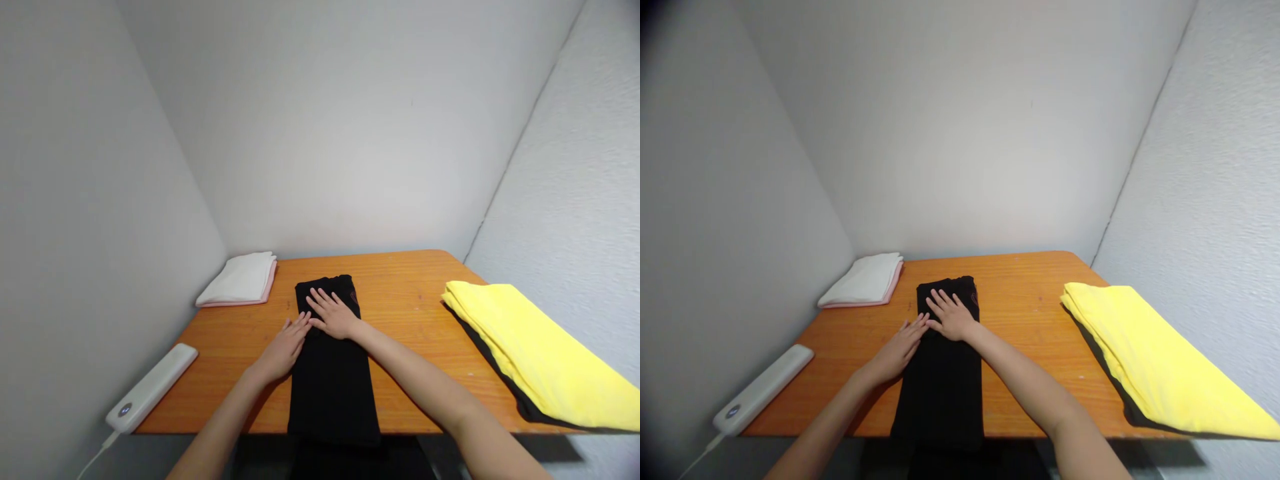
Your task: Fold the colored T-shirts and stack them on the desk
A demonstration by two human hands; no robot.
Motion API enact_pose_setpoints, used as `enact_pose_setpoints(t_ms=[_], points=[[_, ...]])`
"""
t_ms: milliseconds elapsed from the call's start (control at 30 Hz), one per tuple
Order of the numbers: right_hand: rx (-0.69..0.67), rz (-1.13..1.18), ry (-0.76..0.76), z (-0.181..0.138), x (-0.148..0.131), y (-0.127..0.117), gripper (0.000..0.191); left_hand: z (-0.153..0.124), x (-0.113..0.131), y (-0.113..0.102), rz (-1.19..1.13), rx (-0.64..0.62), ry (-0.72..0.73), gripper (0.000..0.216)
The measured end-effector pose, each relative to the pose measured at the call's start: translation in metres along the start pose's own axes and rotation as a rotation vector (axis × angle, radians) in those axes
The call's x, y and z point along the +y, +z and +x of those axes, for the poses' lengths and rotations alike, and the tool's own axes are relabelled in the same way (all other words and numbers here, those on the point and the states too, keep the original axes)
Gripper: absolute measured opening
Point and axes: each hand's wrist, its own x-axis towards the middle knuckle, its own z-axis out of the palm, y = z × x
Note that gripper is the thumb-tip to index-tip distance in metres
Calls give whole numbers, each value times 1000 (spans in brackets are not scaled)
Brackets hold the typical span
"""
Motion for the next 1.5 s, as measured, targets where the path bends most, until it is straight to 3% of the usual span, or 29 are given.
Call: enact_pose_setpoints(t_ms=[233, 400, 500, 667, 833, 1000, 1267, 1500], points=[[-89, 28, -37, 1, 8, -7, 91, 1, -8, -5, -205, -20, -32, 58], [-75, 38, -31, -4, 3, -14, 84, 1, 2, -13, -135, 14, -24, 56], [-60, 76, -33, -29, -4, -26, 79, -15, 17, -19, 12, 71, -21, 53], [-135, 154, -122, -102, -27, -51, 84, -51, 35, -22, 99, 50, -20, 61], [-260, 215, -124, -151, -50, -61, 87, -39, 41, -20, 128, 72, -14, 61], [-283, 221, -98, -164, -55, -50, 86, -17, 41, -8, 137, -21, 40, 59], [-237, 168, -99, -172, -56, -42, 89, -24, 47, 6, 174, -1, 20, 59], [-236, 193, -189, -196, -50, -47, 118, -34, 75, 5, 147, 9, 0, 58]])
